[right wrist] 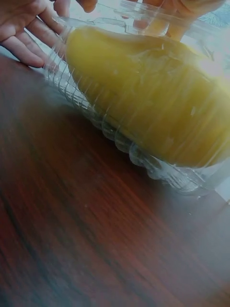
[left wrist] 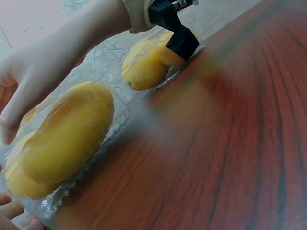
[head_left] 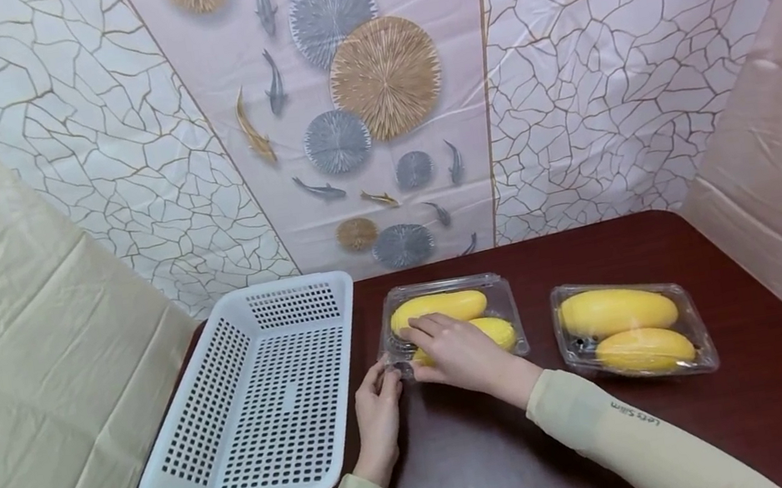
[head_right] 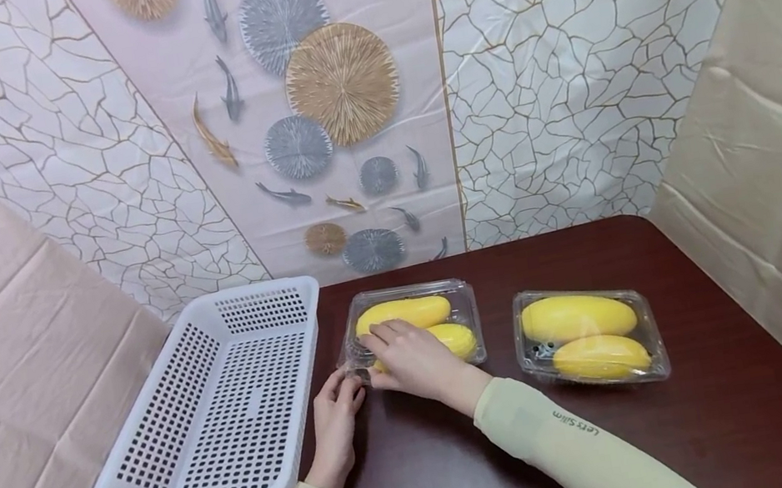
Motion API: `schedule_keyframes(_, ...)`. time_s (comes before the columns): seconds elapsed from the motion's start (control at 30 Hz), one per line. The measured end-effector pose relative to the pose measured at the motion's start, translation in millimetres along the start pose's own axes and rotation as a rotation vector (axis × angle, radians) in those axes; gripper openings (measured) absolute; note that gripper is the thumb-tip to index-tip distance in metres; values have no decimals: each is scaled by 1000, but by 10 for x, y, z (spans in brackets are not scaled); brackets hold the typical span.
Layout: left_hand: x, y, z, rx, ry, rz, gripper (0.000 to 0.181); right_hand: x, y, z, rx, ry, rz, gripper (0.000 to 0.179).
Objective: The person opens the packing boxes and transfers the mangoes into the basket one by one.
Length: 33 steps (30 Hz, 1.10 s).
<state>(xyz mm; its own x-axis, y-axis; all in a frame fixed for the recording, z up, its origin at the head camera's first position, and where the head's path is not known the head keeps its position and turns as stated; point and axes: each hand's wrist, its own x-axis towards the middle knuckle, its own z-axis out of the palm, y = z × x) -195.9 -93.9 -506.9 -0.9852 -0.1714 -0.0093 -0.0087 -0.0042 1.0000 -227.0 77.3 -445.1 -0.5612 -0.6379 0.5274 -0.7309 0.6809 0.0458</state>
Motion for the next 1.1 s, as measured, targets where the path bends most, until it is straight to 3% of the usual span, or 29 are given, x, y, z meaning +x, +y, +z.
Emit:
schedule_keyframes(0.4, -44, -65, 62, 107, 20, 43, 36, -283, 119, -84, -8, -30, 5, 59)
schedule_keyframes(0.6, -25, -22, 16, 146, 29, 58, 37, -437, 273, -249, -56, -1, 48, 62)
schedule_keyframes(0.8, -5, 9, -5, 163, 17, 53, 37, -599, 454, -422, -81, -49, 115, 61)
schedule_keyframes(1.1, 17, 15, 20, 207, 12, 68, 39, -760, 624, -492, -51, -71, 185, 58)
